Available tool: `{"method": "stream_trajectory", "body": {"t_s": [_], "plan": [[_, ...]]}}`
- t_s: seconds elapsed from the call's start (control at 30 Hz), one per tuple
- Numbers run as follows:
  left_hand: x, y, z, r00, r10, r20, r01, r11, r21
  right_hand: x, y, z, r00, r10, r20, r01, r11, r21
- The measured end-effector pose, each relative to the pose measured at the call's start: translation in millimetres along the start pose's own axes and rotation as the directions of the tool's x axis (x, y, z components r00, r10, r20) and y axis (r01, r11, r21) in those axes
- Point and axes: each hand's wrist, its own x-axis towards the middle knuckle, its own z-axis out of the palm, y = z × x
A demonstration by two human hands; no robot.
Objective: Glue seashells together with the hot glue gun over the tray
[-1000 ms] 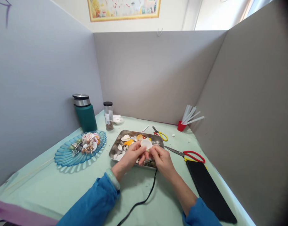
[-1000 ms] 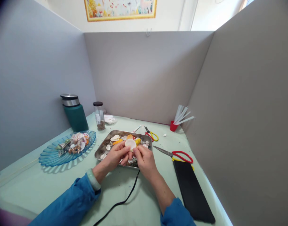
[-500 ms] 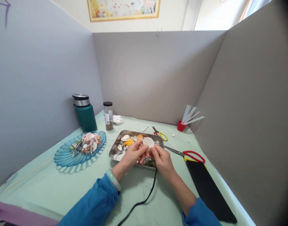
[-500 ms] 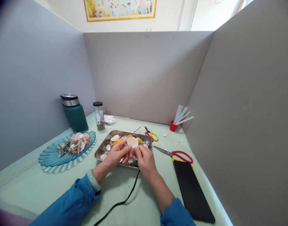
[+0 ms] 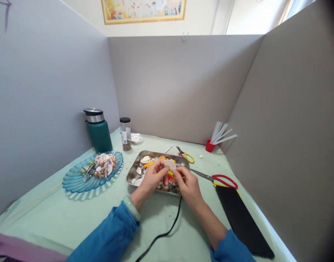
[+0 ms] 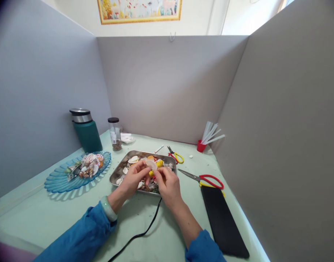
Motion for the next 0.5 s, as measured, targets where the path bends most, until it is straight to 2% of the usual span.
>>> {"method": "stream_trajectory", "body": {"t_s": [0.13,0.3,0.5], "plan": [[0.6,-1.9,0.3,1.0,0.009,-0.029,-0.008,1.0,0.013,-0.4,-0.5,0.7,0.996,0.041,-0.074,-0.035,0.996,0.082],[1.6,-3.7,1.9,1.0,0.007,-0.015,-0.005,0.996,0.09,0.2,1.6,1.4,0.989,0.013,-0.147,-0.009,0.999,0.03],[-1.0,1.5,5.6,0.999,-0.04,-0.009,0.04,0.996,0.082,0.0,2.0,2.3,0.99,-0.003,-0.143,0.012,0.998,0.06]]}}
